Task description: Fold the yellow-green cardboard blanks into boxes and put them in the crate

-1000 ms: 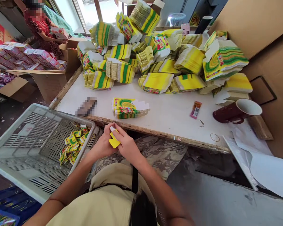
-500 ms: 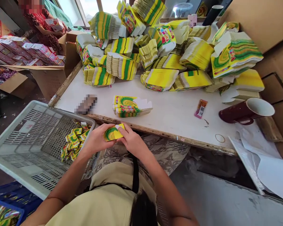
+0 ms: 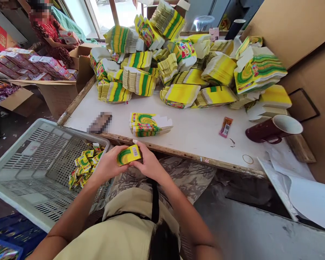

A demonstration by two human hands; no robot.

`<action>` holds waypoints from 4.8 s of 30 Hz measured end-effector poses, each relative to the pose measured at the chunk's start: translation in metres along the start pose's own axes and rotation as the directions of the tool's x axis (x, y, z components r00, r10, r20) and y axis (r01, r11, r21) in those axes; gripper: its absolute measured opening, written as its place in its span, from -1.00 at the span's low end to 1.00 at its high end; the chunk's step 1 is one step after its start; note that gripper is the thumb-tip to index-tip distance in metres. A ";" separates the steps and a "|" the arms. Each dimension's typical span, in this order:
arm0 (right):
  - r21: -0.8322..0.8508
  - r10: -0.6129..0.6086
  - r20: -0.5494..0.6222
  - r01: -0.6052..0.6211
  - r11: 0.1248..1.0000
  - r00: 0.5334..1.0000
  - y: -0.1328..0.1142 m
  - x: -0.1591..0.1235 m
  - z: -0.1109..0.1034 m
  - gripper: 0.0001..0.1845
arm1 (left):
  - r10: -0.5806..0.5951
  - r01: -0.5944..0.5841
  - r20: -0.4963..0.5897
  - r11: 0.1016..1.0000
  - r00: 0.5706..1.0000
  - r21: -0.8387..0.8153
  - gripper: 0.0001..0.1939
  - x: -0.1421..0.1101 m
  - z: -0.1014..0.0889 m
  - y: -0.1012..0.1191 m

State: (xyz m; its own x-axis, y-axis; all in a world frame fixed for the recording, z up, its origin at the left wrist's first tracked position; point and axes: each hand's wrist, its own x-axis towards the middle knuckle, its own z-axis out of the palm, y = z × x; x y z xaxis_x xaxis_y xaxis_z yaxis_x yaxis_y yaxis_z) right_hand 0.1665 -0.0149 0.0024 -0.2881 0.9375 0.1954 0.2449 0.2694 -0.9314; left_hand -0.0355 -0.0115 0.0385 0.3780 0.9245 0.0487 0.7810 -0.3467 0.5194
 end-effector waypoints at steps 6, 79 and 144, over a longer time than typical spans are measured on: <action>-0.413 -0.105 -0.338 -0.047 0.910 0.935 0.008 0.059 -0.050 -0.53 | -0.275 0.261 -0.020 0.883 0.961 0.391 -0.29 -0.034 -0.071 -0.073; -0.102 -0.093 -0.083 0.084 0.991 0.992 0.017 -0.020 0.022 -0.44 | -0.018 0.011 -0.085 0.996 0.996 -0.090 -0.47 -0.006 0.032 -0.002; 0.183 0.103 -0.077 -0.087 0.979 0.992 -0.030 0.001 0.042 -0.70 | -0.424 -0.261 -0.451 0.433 0.786 -0.863 -0.31 0.035 0.027 0.023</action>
State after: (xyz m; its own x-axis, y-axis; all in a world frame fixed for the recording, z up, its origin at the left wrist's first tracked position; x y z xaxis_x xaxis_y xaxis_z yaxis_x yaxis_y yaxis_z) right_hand 0.1202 -0.0308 0.0179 -0.1890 0.9744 0.1218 0.0957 0.1417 -0.9853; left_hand 0.0089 0.0088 0.0291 -0.2580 0.9446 0.2027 -0.1895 -0.2552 0.9481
